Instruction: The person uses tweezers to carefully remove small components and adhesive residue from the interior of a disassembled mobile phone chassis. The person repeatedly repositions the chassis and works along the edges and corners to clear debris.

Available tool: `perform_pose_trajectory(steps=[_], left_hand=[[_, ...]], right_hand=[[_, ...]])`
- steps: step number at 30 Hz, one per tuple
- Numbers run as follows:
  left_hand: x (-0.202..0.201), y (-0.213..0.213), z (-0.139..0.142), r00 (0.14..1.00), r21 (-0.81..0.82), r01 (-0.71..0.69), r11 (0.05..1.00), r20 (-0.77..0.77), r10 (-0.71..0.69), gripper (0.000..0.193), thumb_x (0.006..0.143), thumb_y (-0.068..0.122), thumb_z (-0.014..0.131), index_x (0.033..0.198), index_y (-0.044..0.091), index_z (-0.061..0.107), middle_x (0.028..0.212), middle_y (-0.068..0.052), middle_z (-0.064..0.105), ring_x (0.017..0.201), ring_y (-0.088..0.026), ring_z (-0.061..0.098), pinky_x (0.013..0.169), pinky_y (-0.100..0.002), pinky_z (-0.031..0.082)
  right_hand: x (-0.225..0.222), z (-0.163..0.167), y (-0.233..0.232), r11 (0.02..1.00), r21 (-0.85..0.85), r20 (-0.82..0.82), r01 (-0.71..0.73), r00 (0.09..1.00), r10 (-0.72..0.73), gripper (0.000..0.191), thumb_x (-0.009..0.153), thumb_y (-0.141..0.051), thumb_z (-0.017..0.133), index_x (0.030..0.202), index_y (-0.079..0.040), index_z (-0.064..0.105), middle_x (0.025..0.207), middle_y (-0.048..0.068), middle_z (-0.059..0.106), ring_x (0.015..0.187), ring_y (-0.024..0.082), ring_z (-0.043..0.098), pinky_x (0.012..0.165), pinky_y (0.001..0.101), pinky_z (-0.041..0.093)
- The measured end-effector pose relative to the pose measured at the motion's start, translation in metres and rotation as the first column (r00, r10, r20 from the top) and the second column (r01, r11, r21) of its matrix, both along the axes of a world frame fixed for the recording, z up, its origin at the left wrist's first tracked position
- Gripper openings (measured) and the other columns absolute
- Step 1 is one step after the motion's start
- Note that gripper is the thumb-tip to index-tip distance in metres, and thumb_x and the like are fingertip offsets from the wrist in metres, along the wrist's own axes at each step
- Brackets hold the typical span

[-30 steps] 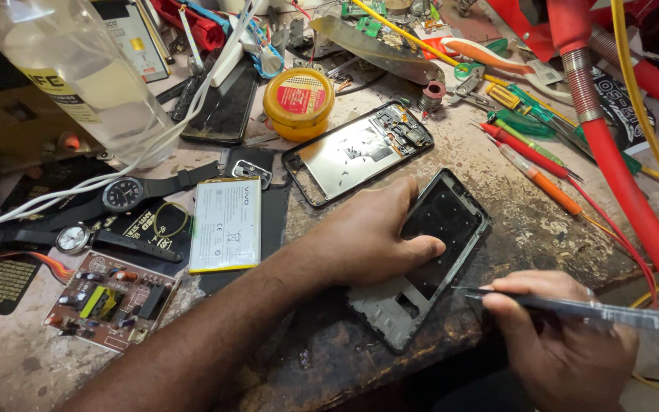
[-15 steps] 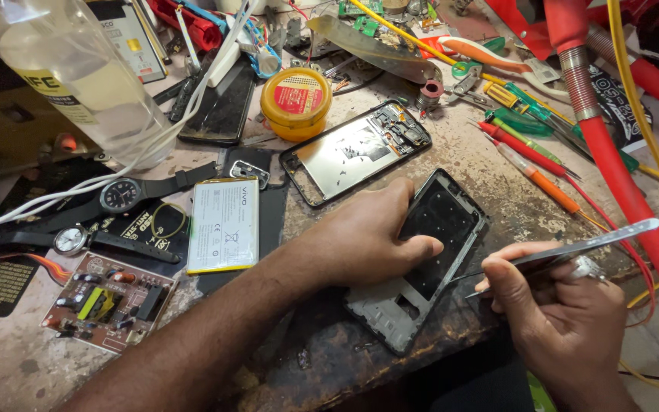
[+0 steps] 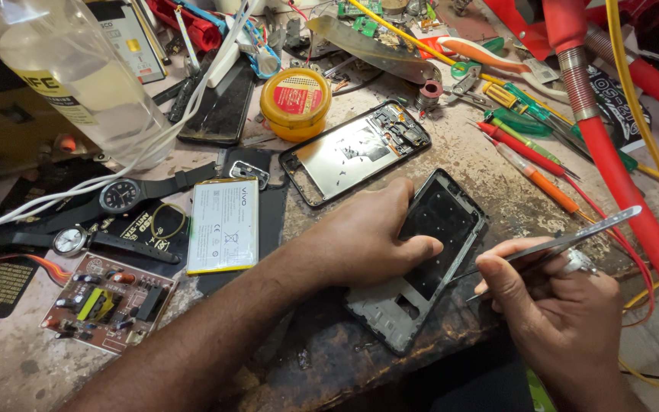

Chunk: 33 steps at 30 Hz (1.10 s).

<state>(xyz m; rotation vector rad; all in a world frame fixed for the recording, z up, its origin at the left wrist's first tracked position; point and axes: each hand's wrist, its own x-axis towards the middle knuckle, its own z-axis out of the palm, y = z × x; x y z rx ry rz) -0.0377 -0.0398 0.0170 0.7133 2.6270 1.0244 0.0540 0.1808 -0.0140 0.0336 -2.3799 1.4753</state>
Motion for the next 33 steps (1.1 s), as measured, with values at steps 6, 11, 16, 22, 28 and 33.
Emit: perform_pose_trajectory(steps=[6, 11, 16, 22, 28, 33], left_hand=[[0.001, 0.0, 0.001, 1.0, 0.004, 0.006, 1.0, -0.03, -0.006, 0.06, 0.082, 0.049, 0.073, 0.113, 0.001, 0.055, 0.098, -0.022, 0.071, 0.1, -0.036, 0.069, 0.083, -0.045, 0.054], [0.001, 0.002, 0.002, 1.0, -0.011, -0.004, 1.0, -0.011, 0.004, 0.059, 0.082, 0.049, 0.073, 0.113, 0.002, 0.054, 0.097, -0.021, 0.07, 0.099, -0.036, 0.069, 0.082, -0.046, 0.054], [0.001, 0.001, 0.004, 1.0, -0.003, -0.005, 1.0, -0.011, 0.005, 0.059, 0.082, 0.049, 0.074, 0.113, 0.002, 0.055, 0.095, -0.021, 0.071, 0.096, -0.036, 0.07, 0.081, -0.046, 0.054], [0.002, 0.002, 0.009, 1.0, -0.019, -0.013, 1.0, 0.02, 0.013, 0.06, 0.081, 0.048, 0.074, 0.115, 0.002, 0.054, 0.095, -0.021, 0.071, 0.095, -0.036, 0.07, 0.08, -0.045, 0.054], [0.002, 0.004, 0.012, 1.0, -0.034, -0.014, 0.999, 0.026, 0.015, 0.061, 0.082, 0.047, 0.074, 0.118, 0.002, 0.053, 0.097, -0.022, 0.071, 0.097, -0.036, 0.07, 0.082, -0.045, 0.054], [0.003, 0.004, 0.012, 0.999, -0.004, -0.008, 1.0, 0.038, 0.008, 0.059, 0.082, 0.047, 0.073, 0.116, 0.002, 0.054, 0.098, -0.021, 0.072, 0.098, -0.035, 0.071, 0.082, -0.044, 0.055]], right_hand=[[-0.013, 0.029, -0.004, 0.935, 0.344, 0.016, 0.085, 0.995, -0.097, 0.013, 0.089, -0.016, 0.078, 0.095, -0.004, 0.077, 0.066, 0.002, 0.073, 0.056, 0.009, 0.066, 0.054, 0.0244, 0.05], [-0.031, 0.045, -0.004, 0.979, 0.2, 0.004, 0.045, 0.999, -0.047, 0.013, 0.096, -0.019, 0.074, 0.097, -0.006, 0.076, 0.073, 0.003, 0.074, 0.065, 0.007, 0.069, 0.061, 0.0233, 0.055], [-0.033, 0.05, -0.002, 0.935, 0.35, 0.019, 0.055, 0.998, -0.066, 0.014, 0.089, -0.02, 0.078, 0.094, -0.007, 0.078, 0.069, 0.002, 0.075, 0.061, 0.007, 0.07, 0.059, 0.0247, 0.054], [-0.047, 0.053, 0.005, 0.949, 0.3, 0.018, 0.095, 0.994, -0.105, 0.014, 0.093, -0.019, 0.077, 0.093, -0.006, 0.077, 0.072, 0.003, 0.075, 0.064, 0.008, 0.068, 0.062, 0.0257, 0.054], [-0.054, 0.055, 0.008, 0.983, 0.178, -0.003, 0.039, 0.999, -0.039, 0.015, 0.095, -0.019, 0.075, 0.096, -0.004, 0.075, 0.08, 0.003, 0.075, 0.071, 0.006, 0.068, 0.066, 0.0232, 0.054], [-0.041, 0.031, 0.025, 1.0, -0.004, -0.005, -0.006, 1.0, 0.006, 0.015, 0.103, -0.016, 0.066, 0.101, -0.002, 0.068, 0.085, 0.006, 0.072, 0.075, 0.011, 0.069, 0.069, 0.0256, 0.056]])
